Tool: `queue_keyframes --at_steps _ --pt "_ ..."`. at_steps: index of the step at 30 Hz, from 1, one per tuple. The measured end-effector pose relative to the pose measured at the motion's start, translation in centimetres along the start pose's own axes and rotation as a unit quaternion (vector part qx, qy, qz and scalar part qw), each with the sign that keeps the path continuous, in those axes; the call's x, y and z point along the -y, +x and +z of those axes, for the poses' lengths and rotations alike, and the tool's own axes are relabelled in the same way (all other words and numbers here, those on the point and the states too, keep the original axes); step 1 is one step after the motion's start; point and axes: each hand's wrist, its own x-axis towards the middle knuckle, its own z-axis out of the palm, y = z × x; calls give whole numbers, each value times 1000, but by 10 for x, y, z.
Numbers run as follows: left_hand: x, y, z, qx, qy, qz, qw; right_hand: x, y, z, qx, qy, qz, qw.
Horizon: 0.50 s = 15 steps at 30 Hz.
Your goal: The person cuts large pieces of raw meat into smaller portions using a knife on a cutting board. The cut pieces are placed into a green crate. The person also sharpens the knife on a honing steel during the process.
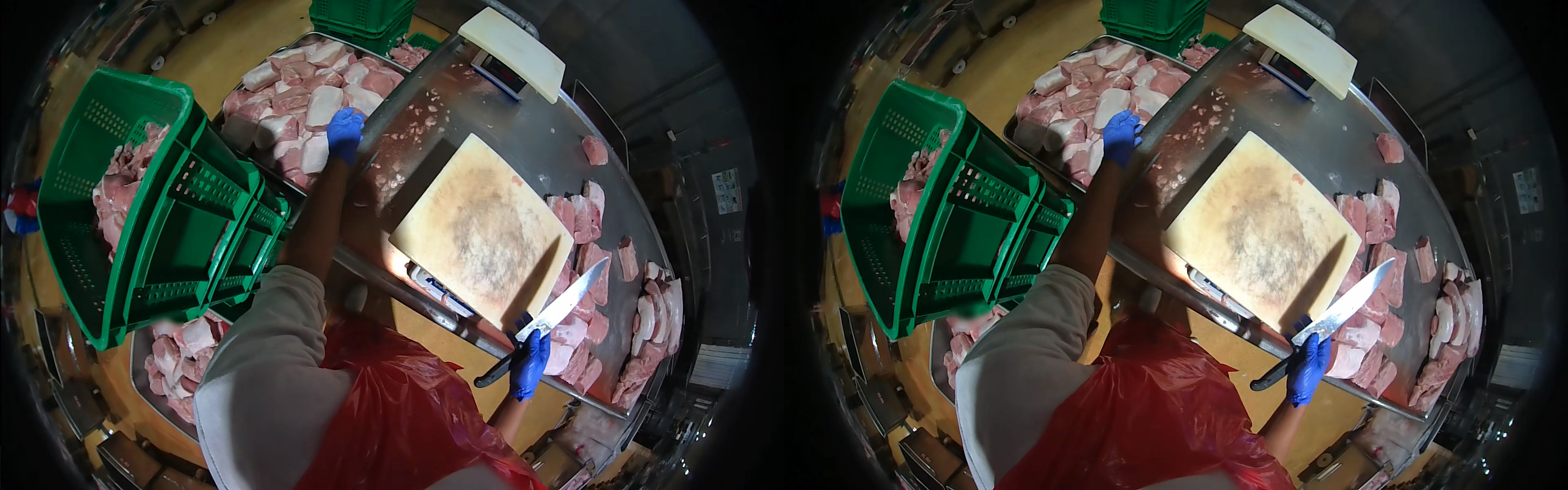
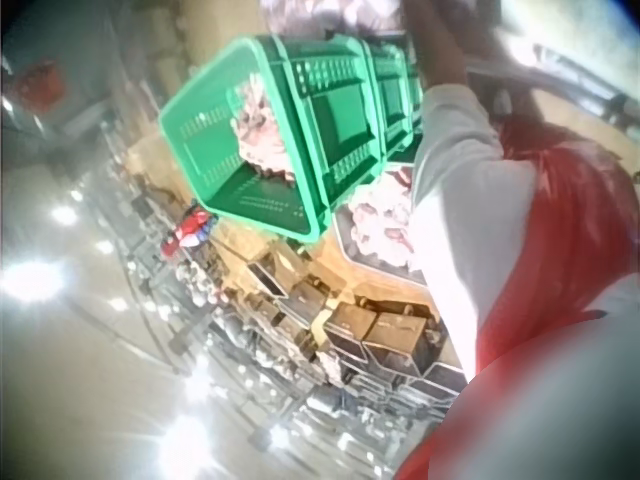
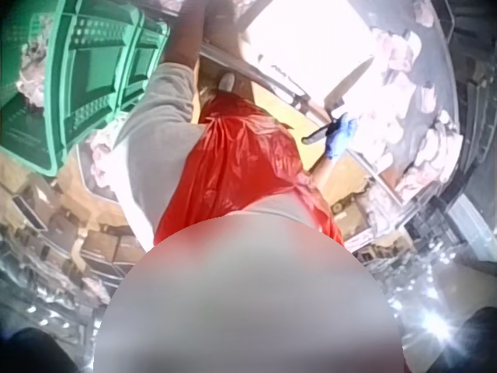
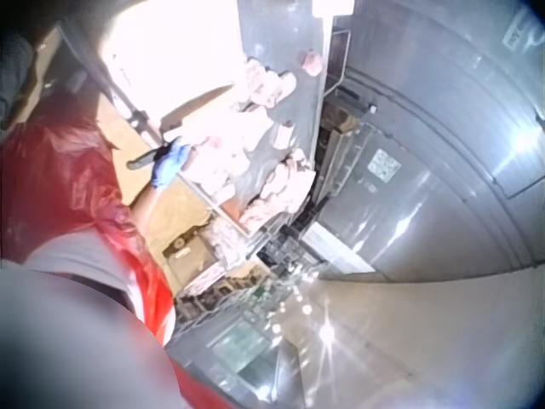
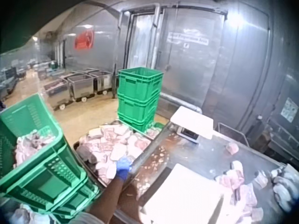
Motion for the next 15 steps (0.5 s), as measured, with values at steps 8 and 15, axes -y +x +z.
queue_keyframes --at_steps 8,15 --pt "-18 0 -19 -33 47 110 992 7 15 -21 -2 -14 -27 1000" --pt "-50 -35 -7 -9 -10 66 998 -1 8 -28 -4 8 -32 999"
